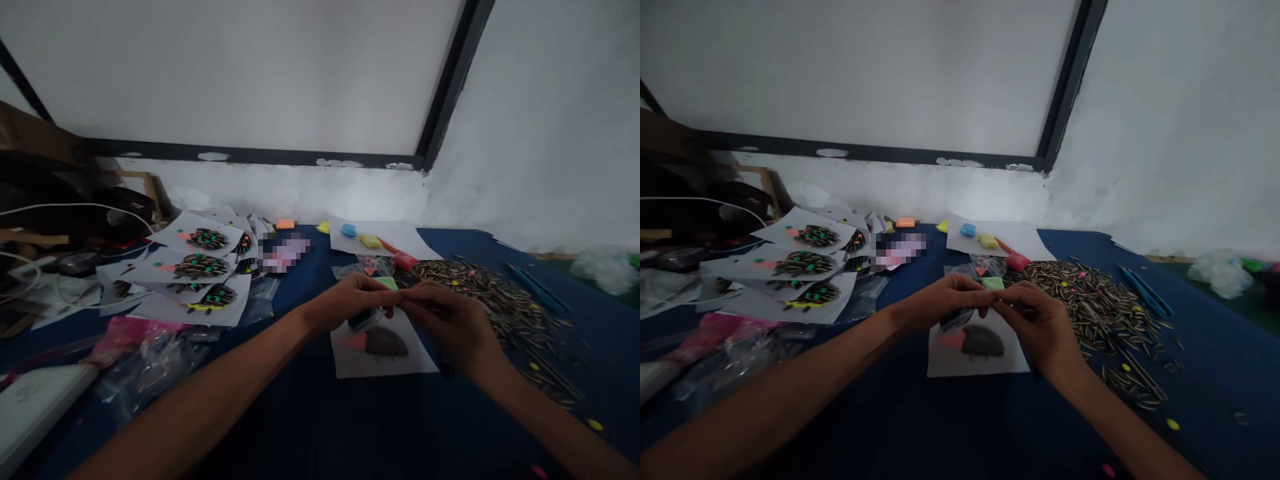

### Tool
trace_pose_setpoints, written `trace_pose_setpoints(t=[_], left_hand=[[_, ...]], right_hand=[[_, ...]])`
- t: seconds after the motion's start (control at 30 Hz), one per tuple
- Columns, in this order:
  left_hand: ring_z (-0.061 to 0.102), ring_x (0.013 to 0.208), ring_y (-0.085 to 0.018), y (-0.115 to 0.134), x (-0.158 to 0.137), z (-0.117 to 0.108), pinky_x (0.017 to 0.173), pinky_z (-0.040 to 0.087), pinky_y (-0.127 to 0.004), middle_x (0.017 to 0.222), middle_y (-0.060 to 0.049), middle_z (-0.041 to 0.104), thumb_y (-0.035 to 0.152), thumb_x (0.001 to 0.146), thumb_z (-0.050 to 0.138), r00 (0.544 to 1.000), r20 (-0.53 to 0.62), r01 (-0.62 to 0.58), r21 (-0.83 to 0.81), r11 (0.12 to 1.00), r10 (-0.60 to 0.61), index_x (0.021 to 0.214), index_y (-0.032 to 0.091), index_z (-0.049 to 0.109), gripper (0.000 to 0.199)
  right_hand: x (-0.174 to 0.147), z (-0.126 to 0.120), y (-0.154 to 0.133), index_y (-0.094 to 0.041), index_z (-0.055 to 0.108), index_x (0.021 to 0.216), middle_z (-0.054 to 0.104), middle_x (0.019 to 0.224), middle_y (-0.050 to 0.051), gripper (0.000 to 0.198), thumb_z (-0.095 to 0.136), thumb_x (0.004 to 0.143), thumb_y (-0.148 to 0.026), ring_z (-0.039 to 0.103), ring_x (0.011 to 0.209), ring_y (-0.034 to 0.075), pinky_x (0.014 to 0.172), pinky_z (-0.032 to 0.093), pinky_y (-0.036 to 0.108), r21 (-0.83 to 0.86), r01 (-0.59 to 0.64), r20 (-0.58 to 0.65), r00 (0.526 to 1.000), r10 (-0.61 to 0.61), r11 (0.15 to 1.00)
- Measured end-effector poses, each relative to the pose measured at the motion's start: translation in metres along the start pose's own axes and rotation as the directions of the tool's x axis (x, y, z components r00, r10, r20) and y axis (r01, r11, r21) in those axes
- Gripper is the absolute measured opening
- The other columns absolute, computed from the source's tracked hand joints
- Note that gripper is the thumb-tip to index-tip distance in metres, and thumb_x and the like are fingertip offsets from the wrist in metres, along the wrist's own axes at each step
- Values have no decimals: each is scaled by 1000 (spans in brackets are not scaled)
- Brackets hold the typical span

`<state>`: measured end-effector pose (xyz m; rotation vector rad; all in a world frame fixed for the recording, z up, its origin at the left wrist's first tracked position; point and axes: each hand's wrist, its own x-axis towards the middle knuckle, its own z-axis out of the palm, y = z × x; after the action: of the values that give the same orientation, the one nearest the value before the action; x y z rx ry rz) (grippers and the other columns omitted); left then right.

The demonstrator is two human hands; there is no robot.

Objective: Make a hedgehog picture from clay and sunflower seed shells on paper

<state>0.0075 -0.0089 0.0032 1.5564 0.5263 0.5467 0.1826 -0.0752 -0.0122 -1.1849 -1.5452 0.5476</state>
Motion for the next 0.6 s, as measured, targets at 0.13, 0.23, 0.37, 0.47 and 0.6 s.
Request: trace_pose_setpoints(t=[0.13, 0.23, 0.37, 0.47, 0.6], left_hand=[[42, 59, -8, -2, 0, 0, 53, 33, -20, 64, 0, 54, 44, 79, 63, 1000, -10, 2, 35, 999, -2, 65, 14, 65, 33], [44, 61, -8, -5, 2, -1, 53, 33, -21, 65, 0, 54, 43, 76, 66, 999, -46, 4, 14, 1000, -3, 68, 14, 66, 31], [44, 59, -7, -7, 2, -2, 53, 32, -21, 64, 1, 54, 45, 75, 67, 999, -42, -15, -23, 1000, 14, 68, 14, 67, 31], [44, 60, -7, -4, 1, -5, 55, 33, -21, 66, 1, 55, 46, 77, 66, 999, 32, -40, -2, 999, 40, 70, 14, 67, 33], [48, 62, -9, -2, 0, -14, 57, 37, -22, 68, -1, 57, 47, 72, 70, 1000, 6, 27, 25, 999, -27, 72, 12, 67, 35]], right_hand=[[-1, 1, -1, -24, 72, 74, 63, 74, 4, 15, 75, 72, -39, 60, 70, 19, 52, 46, 28, 3, 12, -14, 1000, -12, 1000], [-1, 2, -2, -25, 72, 74, 63, 76, 4, 14, 76, 72, -39, 60, 71, 19, 53, 47, 29, 15, 26, -14, 1000, -26, 1000], [-1, 1, -1, -26, 71, 74, 64, 75, 4, 16, 76, 71, -41, 60, 67, 17, 53, 47, 28, 6, 19, -27, 999, -18, 1000], [-1, -1, 1, -24, 70, 76, 64, 76, 4, 16, 73, 75, -40, 60, 68, 18, 53, 47, 28, -39, 0, 27, 1000, 1, 999], [-2, 0, -2, -23, 68, 76, 63, 74, 4, 15, 69, 78, -38, 59, 68, 18, 52, 45, 27, -100, 12, 108, 994, -1, 995]])
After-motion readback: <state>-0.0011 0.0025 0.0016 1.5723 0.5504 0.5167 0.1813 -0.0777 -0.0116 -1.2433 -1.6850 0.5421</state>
